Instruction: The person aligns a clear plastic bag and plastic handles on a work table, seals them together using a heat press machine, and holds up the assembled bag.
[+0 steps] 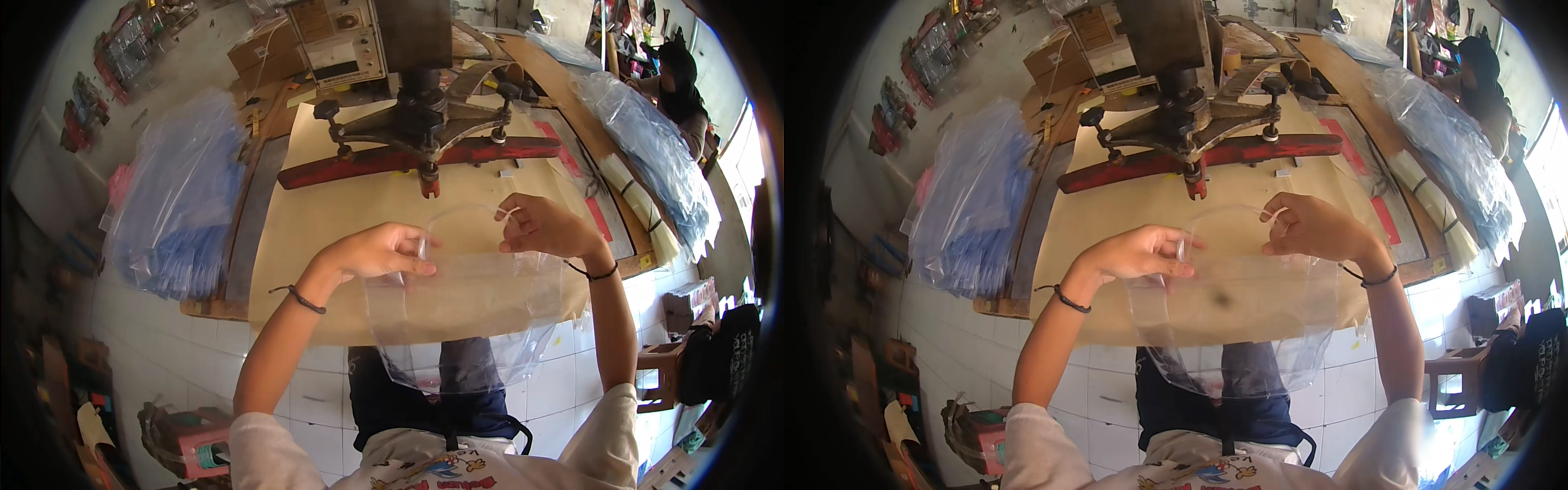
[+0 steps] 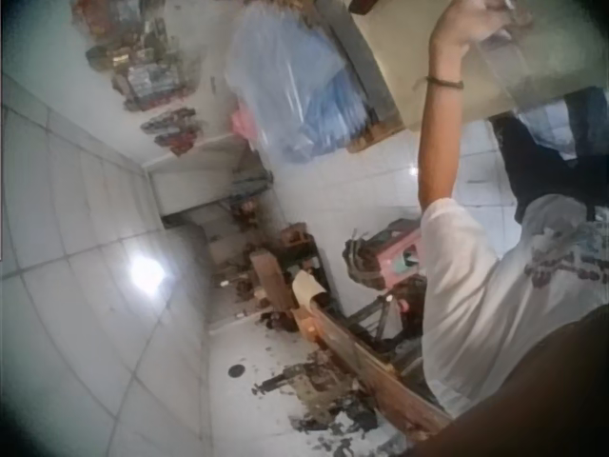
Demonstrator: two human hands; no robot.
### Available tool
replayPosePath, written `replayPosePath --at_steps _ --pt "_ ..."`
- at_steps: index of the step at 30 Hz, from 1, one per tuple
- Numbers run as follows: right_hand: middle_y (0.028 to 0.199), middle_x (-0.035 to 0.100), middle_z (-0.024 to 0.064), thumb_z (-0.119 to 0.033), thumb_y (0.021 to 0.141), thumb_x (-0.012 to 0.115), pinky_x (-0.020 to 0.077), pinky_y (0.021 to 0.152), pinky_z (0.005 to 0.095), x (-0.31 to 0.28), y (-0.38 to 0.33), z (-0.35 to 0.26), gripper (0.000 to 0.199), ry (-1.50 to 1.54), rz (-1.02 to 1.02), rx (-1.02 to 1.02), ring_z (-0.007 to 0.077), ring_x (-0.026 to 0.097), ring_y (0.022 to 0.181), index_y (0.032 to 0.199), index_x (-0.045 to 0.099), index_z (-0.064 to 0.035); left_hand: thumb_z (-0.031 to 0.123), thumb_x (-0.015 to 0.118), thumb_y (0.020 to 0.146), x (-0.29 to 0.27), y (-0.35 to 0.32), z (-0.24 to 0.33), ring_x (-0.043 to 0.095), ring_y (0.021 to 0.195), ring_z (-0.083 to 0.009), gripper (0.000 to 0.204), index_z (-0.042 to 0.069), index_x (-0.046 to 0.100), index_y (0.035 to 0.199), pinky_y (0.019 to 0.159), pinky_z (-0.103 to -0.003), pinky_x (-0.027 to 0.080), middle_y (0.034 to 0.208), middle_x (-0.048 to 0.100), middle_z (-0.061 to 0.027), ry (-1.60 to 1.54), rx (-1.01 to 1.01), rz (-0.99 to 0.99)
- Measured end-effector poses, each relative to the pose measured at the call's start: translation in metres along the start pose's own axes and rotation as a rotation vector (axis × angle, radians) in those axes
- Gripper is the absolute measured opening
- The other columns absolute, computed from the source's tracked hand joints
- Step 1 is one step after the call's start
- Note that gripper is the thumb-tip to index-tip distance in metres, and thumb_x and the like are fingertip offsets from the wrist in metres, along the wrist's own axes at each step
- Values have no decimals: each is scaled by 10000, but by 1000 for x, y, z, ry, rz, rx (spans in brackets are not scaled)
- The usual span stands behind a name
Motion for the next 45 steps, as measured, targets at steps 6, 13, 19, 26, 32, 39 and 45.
replayPosePath --at_steps 6,13,19,26,32,39,45 --pt "897 742 68 -292 866 811 547 772 312 -12 -4 -9 447 -238 50 9 179 716 872 1178 659 -10 187 779 918 -2 8 1 692 784 -110 269 31 689 1119 720 -244 538 954 740 -37 -94 177 -63" --pt "893 737 104 -319 908 757 548 771 360 -15 7 -22 431 -398 179 -27 227 719 873 1194 658 -12 164 715 967 1 15 1 682 810 -91 198 25 722 1108 699 -234 537 944 742 -35 -100 231 13" --pt "919 724 122 -347 933 729 535 754 369 -3 24 -38 426 -265 270 -34 230 694 824 1205 665 -26 167 666 1003 3 18 6 659 759 -73 142 25 675 1016 663 -228 516 922 735 -34 -10 282 -4" --pt "819 660 73 -407 937 733 503 730 325 3 39 -9 432 -129 272 -119 167 605 734 1162 700 -39 169 660 1008 3 18 6 642 731 -66 140 45 638 946 665 -229 498 881 723 -23 -79 152 17" --pt "836 631 40 -310 989 688 520 745 293 2 43 -8 360 -14 256 -161 106 591 755 1179 678 -5 194 660 1008 1 30 0 676 805 -101 233 -25 685 1084 765 -246 528 940 747 -63 -76 122 -64" --pt "926 730 92 -125 976 670 587 728 298 -24 19 16 312 -57 104 -108 137 702 796 1260 643 0 217 671 1002 0 33 -1 679 788 -98 253 -24 708 1066 758 -240 524 941 751 -50 -72 125 -94" --pt "942 765 122 -140 949 673 585 736 326 -23 6 -10 258 -202 222 -124 196 733 789 1159 722 2 237 657 1010 6 30 35 666 704 -96 267 -20 683 1078 639 -244 508 917 739 -59 223 121 35"
Point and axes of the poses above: each hand's wrist, its own y-axis towards the middle knuckle, its own x-axis out of the palm, z = x × y, the point moved 9 cm from there along y, towards the middle knuckle
